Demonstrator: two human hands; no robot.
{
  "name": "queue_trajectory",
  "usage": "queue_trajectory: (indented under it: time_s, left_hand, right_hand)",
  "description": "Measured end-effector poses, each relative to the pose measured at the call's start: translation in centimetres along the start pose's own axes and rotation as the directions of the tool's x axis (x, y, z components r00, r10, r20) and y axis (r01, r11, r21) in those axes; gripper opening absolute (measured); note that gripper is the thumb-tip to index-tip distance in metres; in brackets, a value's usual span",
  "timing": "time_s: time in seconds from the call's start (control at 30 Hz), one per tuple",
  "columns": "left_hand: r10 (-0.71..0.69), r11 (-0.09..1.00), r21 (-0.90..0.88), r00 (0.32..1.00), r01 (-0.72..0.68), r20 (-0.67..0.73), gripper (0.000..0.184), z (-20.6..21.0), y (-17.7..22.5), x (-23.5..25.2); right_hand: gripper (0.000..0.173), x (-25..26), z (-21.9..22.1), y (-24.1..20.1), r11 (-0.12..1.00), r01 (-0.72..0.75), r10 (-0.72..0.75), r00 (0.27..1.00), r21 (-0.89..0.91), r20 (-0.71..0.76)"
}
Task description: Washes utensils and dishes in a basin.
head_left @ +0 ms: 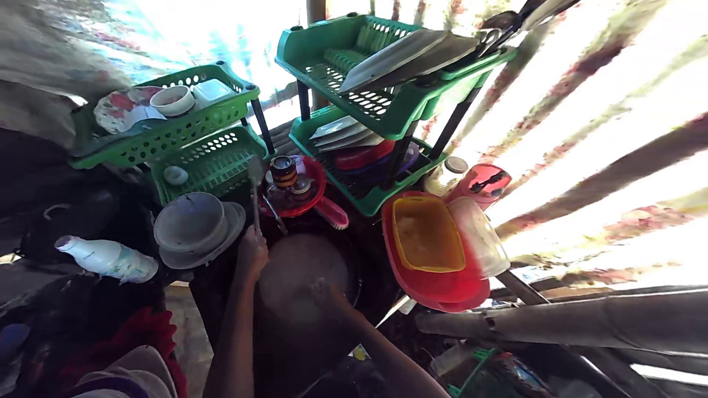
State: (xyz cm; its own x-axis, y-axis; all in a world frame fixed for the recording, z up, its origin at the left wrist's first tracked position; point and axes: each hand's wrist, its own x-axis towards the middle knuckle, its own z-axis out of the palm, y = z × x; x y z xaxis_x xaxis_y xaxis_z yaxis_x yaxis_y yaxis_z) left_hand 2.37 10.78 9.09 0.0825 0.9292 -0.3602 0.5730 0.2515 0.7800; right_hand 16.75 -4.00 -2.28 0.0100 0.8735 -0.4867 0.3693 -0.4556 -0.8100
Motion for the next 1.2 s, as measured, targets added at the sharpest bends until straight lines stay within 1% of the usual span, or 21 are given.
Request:
queue_trajectory:
  time_s: [0.07,0.13,0.17,0.27,0.43,0.5,0.57,0.6,0.67,0.73,0.83,0.9,0.93,1.0,1.03,1.07,1.1,1.13,1.17,1.2]
  left_hand:
    - [0.035,0.979,0.198,0.998,-0.045,0.052,0.040,-0.8,0.6,0.8]
    - [0.064,0.927,0.368,0.997,-0.077,0.046,0.037,-1.3,1.6,1.4]
    - [0.074,0.892,0.444,0.997,-0.083,0.039,0.037,-1.5,2.2,1.7]
    - [0.100,0.825,0.554,0.993,-0.114,0.054,0.044,-2.0,2.8,3.4]
    - [0.141,0.764,0.618,0.983,-0.183,0.116,0.041,-2.3,3.5,6.2]
    - [0.154,0.737,0.640,0.976,-0.217,0.155,0.041,-2.2,4.2,5.8]
    - [0.134,0.708,0.666,0.971,-0.234,0.198,0.049,-2.2,4.8,5.1]
    - [0.117,0.702,0.676,0.972,-0.226,0.203,0.049,-2.3,4.6,5.1]
    - [0.086,0.715,0.670,0.977,-0.198,0.197,0.038,-2.9,3.8,5.8]
    - [0.074,0.744,0.640,0.975,-0.194,0.210,0.031,-3.8,2.8,6.5]
    - [0.005,0.780,0.609,0.974,-0.144,0.224,0.030,-3.8,2.1,7.3]
    - [0.020,0.779,0.609,0.976,-0.150,0.216,0.029,-3.6,1.2,8.1]
    - [0.052,0.767,0.622,0.981,-0.158,0.185,0.030,-3.5,0.7,8.1]
    - [0.203,0.736,0.651,0.978,-0.189,0.053,0.038,-3.3,0.3,6.6]
    - [0.322,0.735,0.638,0.946,-0.227,-0.034,0.043,-3.0,0.1,5.3]
    - [0.451,0.730,0.620,0.885,-0.288,-0.119,0.044,-2.5,-0.3,3.7]
    - [0.561,0.713,0.601,0.808,-0.361,-0.180,0.041,-1.8,-1.1,2.1]
    - [0.646,0.684,0.579,0.737,-0.444,-0.198,0.038,-0.6,-2.6,0.5]
    - [0.700,0.656,0.546,0.691,-0.520,-0.183,0.035,1.0,-4.6,-0.9]
    - [0.693,0.657,0.521,0.709,-0.546,-0.131,0.034,2.8,-6.7,-2.1]
  right_hand:
    - [0.041,0.5,0.2,0.4,1.000,-0.003,0.003,1.000,0.028,0.001]
    - [0.041,0.8,0.3,0.7,0.999,-0.017,0.017,1.000,0.037,0.008]
    - [0.042,0.9,0.3,0.7,0.999,-0.022,0.021,1.000,0.030,0.011]
    - [0.042,1.0,0.4,1.2,1.000,-0.010,0.010,1.000,0.007,0.025]
    - [0.038,1.1,0.4,0.8,0.999,0.000,0.003,0.997,-0.037,0.077]
    - [0.038,1.0,0.3,0.7,0.999,0.008,-0.005,0.997,-0.039,0.075]
    - [0.038,1.0,0.3,0.8,0.999,0.016,-0.013,0.997,-0.035,0.073]
    - [0.039,1.0,0.3,0.9,0.999,0.020,-0.017,0.997,-0.038,0.075]
    - [0.038,1.1,0.3,1.0,0.999,0.023,-0.020,0.996,-0.040,0.082]
    - [0.039,1.3,0.4,1.2,0.999,0.016,-0.012,0.995,-0.047,0.095]
    - [0.042,1.5,0.6,0.9,0.999,-0.020,0.026,0.993,-0.051,0.114]
    - [0.044,1.7,0.8,0.8,0.998,-0.050,0.053,0.991,-0.026,0.120]
    - [0.044,1.7,0.8,0.8,0.998,-0.056,0.056,0.991,-0.002,0.122]
    - [0.043,1.7,0.5,1.0,0.997,-0.044,0.038,0.995,0.067,0.089]
    - [0.043,1.9,0.2,1.0,0.995,-0.019,0.014,0.999,0.099,0.047]
    - [0.045,2.1,-0.4,0.5,0.995,0.006,-0.006,1.000,0.103,0.003]
    - [0.049,2.5,-1.2,-0.2,0.997,0.027,-0.025,0.999,0.075,-0.038]
    - [0.052,3.1,-1.9,-0.8,0.999,0.054,-0.053,0.995,0.010,-0.083]
    - [0.052,3.9,-2.8,-1.2,0.996,0.060,-0.068,0.990,-0.072,-0.122]
    - [0.053,5.1,-3.5,-1.2,0.988,0.049,-0.071,0.985,-0.146,-0.154]
